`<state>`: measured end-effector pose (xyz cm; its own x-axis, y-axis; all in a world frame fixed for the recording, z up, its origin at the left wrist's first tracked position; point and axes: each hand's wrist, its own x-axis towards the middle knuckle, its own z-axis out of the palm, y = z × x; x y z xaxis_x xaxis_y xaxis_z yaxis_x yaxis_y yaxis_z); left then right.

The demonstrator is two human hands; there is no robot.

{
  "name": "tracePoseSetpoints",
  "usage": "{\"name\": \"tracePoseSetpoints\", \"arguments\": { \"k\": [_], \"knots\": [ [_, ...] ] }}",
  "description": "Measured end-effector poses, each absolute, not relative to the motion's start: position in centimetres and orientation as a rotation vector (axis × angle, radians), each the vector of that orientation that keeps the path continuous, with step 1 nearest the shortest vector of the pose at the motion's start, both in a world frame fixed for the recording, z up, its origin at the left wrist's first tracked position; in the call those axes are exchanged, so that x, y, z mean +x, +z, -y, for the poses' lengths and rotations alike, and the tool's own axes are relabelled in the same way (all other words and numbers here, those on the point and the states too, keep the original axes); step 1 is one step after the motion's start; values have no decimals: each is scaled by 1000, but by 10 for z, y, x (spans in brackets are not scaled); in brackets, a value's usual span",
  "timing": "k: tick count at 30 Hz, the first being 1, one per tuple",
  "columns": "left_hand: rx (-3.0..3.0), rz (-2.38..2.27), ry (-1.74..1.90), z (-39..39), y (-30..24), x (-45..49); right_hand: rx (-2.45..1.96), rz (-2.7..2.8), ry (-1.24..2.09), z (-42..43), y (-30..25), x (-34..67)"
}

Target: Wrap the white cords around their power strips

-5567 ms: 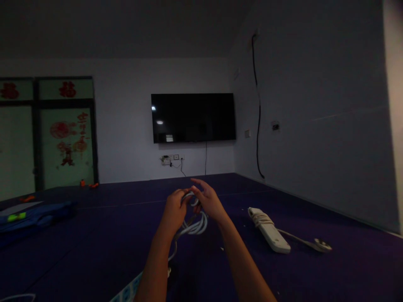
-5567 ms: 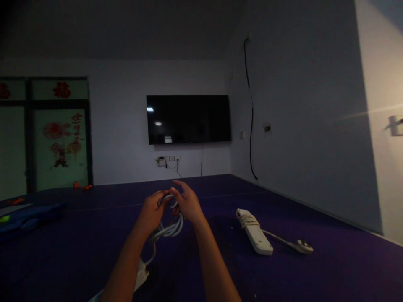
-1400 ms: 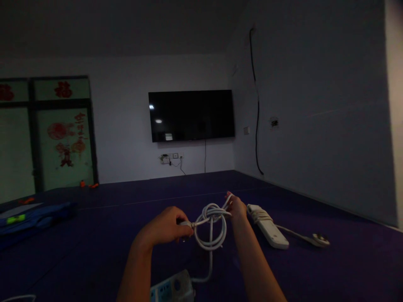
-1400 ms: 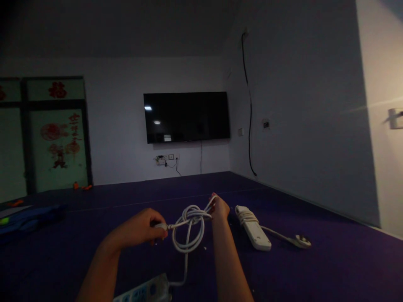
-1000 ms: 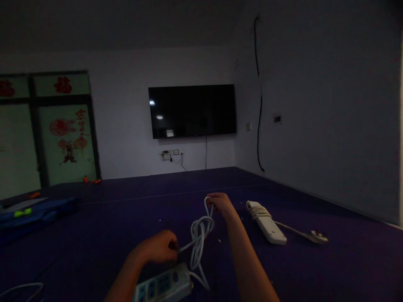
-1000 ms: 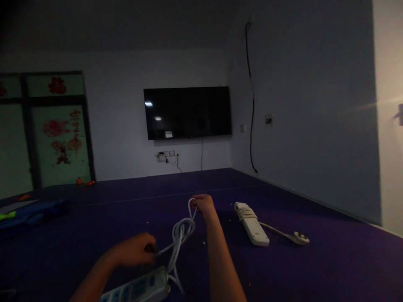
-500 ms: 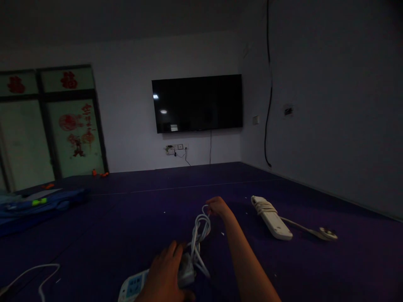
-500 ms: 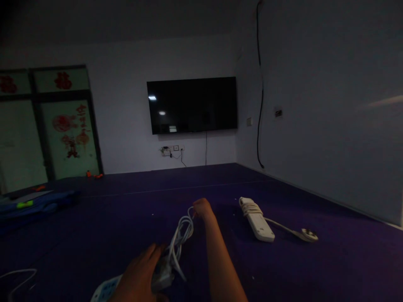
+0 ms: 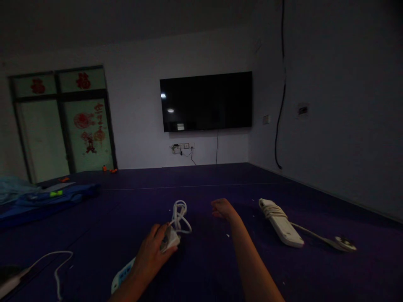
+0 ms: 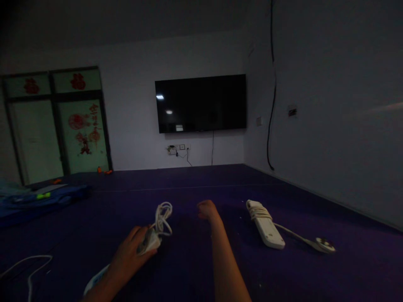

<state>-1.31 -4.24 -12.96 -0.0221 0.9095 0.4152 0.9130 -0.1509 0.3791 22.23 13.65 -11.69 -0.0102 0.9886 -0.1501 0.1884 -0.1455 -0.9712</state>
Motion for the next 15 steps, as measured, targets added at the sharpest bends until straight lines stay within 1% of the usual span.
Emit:
{"name": "tracePoseSetpoints", "arguments": {
  "k": [3,7,9,15],
  "knots": [
    [-1933,2031,-955,28,-114,-57,-1463,1271,1215,-136,-112,225],
    [-1714,2201,-687,13,-102,-120,-1430,1242,1194,-135,-108,224],
    [-1646,2275,-564,11,-102,-143,-1406,1235,1179,-133,-106,223],
    [-1611,2339,-493,10,-116,-176,-1366,1262,1083,-129,-99,225]
  ]
}}
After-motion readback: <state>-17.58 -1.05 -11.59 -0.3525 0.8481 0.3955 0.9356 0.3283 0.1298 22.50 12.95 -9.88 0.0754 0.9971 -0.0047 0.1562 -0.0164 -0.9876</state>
